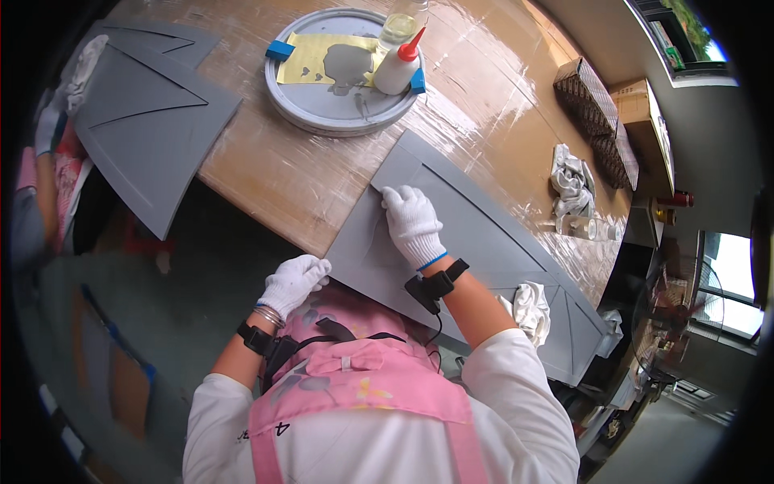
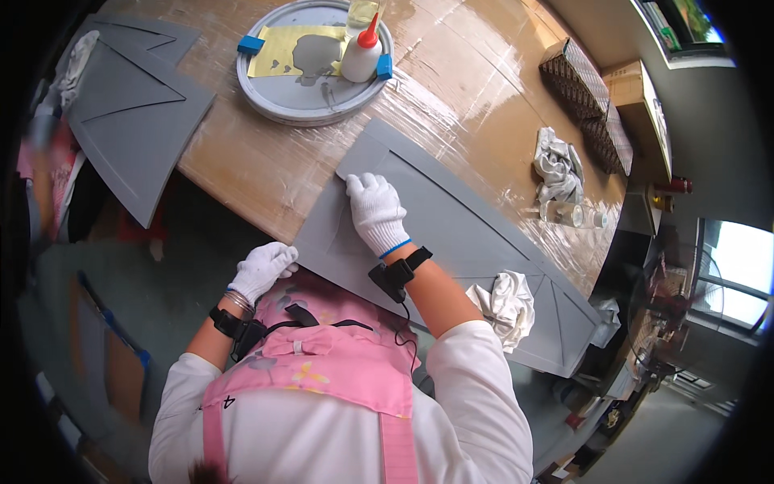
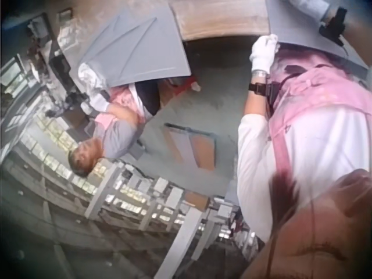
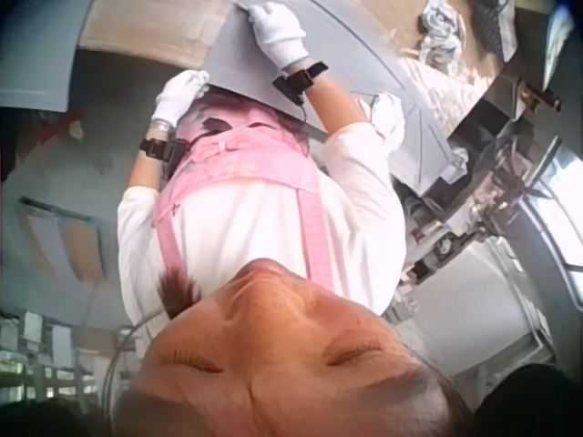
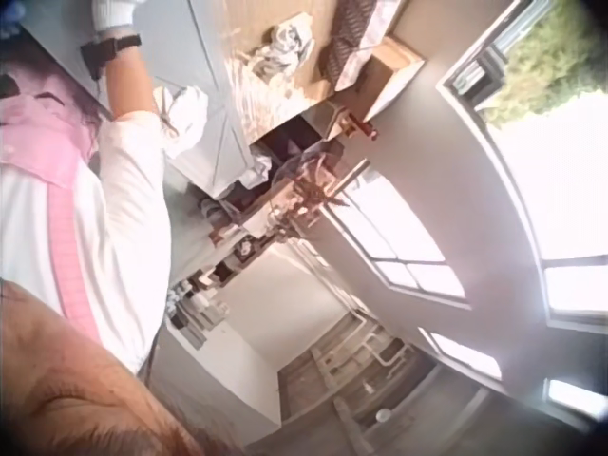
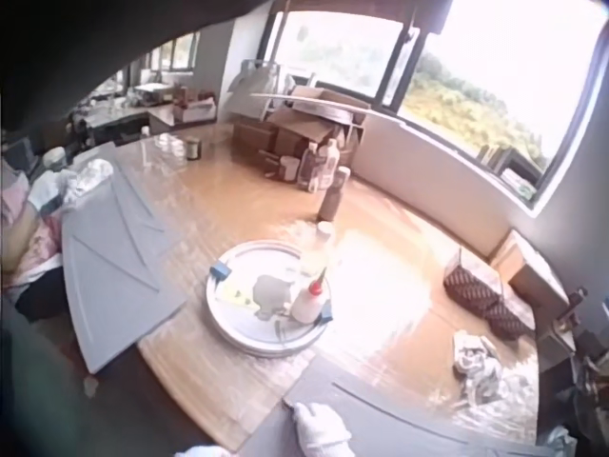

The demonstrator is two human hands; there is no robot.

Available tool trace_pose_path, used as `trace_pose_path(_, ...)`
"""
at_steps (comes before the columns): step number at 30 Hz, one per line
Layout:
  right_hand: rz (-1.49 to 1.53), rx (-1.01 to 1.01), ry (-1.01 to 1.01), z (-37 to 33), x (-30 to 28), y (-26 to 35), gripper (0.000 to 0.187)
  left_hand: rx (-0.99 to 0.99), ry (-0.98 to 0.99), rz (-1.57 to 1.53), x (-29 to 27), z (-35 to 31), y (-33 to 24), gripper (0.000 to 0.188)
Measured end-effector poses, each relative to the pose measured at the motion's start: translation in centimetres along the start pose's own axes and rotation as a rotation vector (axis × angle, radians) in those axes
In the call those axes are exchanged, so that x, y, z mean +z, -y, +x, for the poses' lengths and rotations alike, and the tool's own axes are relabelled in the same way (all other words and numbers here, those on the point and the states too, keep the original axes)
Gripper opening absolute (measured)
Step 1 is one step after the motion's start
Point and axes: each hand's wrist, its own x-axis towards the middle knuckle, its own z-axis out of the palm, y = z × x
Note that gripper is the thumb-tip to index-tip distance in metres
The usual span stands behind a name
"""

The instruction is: Cleaning and finishing grey furniture panels using a scraper, cloth, and marking pen in a workshop environment.

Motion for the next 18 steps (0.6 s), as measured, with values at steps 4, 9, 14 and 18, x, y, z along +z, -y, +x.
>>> trace_pose_path(4,0.134,-0.196,0.363,-5.2,-0.5,5.1,0.021,-0.033,0.010,-0.074,0.2,-0.4,0.3,0.047)
trace_pose_path(9,-0.028,0.127,-0.120,2.3,-0.2,-3.4,0.019,-0.077,0.004,-0.112,0.3,-0.2,0.1,0.045)
trace_pose_path(14,0.101,-0.158,0.303,-4.8,-0.4,4.4,0.028,-0.029,0.026,-0.141,0.1,0.0,0.6,0.045)
trace_pose_path(18,0.156,-0.084,0.214,-3.5,-1.2,4.4,0.024,-0.033,0.023,-0.139,-0.2,0.2,0.8,0.047)
